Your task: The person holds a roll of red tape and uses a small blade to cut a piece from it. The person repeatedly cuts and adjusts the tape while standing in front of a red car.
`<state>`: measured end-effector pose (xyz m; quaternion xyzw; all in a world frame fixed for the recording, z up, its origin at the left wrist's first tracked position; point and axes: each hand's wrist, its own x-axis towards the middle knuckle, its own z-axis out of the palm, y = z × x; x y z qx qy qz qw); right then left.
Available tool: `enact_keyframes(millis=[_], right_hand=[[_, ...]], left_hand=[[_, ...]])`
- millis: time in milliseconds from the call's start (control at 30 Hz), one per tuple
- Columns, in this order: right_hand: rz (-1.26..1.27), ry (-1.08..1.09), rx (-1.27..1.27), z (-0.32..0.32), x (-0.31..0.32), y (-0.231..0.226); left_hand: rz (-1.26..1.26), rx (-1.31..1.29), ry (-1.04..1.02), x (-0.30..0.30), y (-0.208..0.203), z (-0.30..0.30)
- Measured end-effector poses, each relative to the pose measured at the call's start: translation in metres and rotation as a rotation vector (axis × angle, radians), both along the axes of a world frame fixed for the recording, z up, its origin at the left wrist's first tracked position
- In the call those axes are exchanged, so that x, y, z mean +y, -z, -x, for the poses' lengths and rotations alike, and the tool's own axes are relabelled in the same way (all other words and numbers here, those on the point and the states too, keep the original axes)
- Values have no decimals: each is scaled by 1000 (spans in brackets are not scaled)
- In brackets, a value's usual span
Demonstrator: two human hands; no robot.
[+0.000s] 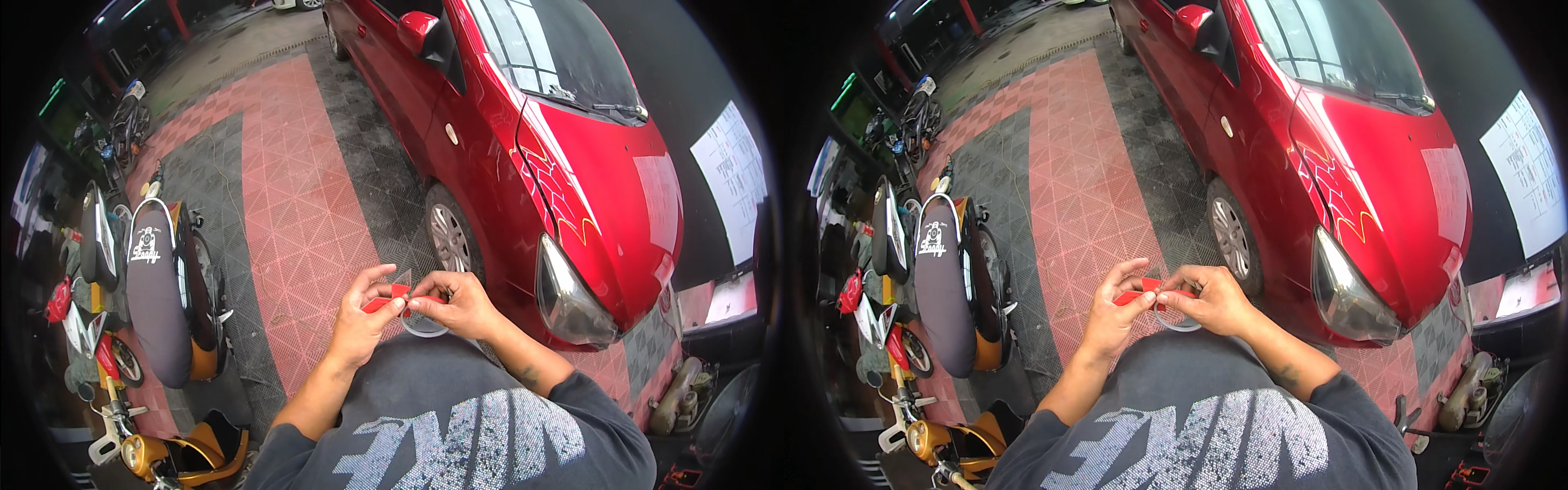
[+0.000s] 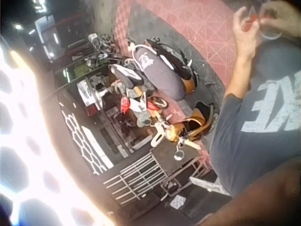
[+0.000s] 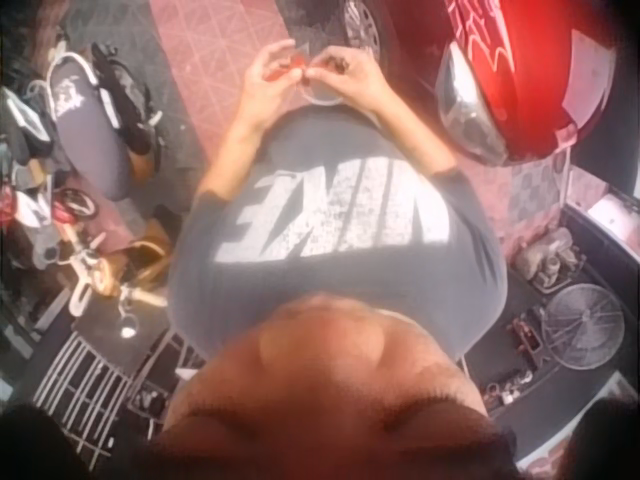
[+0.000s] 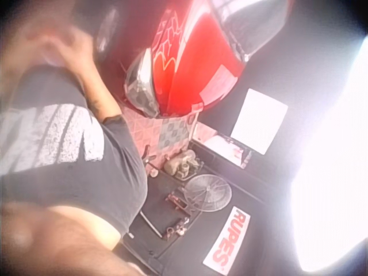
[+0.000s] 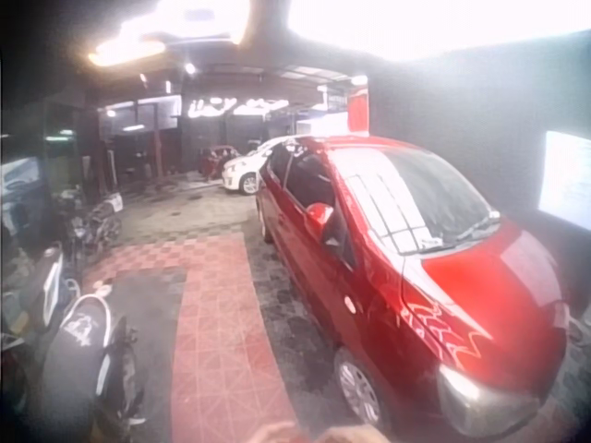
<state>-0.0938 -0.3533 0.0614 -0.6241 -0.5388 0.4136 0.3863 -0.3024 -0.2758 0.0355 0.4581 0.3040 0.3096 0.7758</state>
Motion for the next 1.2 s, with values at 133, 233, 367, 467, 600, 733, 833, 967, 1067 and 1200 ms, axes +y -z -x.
enact_keyframes(millis=[133,233,367,467,600,733,833,967,1067,1200], right_hand=[[-16,-2,3,3,2,0],[-23,0,-2,3,5,7],[52,7,5,1,8,20],[85,33,24,2,8,29],[39,24,12,4,9,23],[3,26,-27,0,7,27],[-16,32,-78,-4,4,31],[-40,60,-131,-9,-1,39],[-92,74,-200,-14,-6,44],[-140,122,-254,-17,-10,41]], left_hand=[[-43,10,-17,2,8,1],[-51,41,-56,4,12,1],[-39,36,-112,5,22,0],[-8,24,-134,4,25,-1],[11,-2,-150,3,28,-6],[25,28,-154,3,32,-9],[43,33,-147,2,32,-13],[35,33,-132,2,34,-19],[52,36,-123,4,36,-23],[146,8,-100,6,37,-27]])
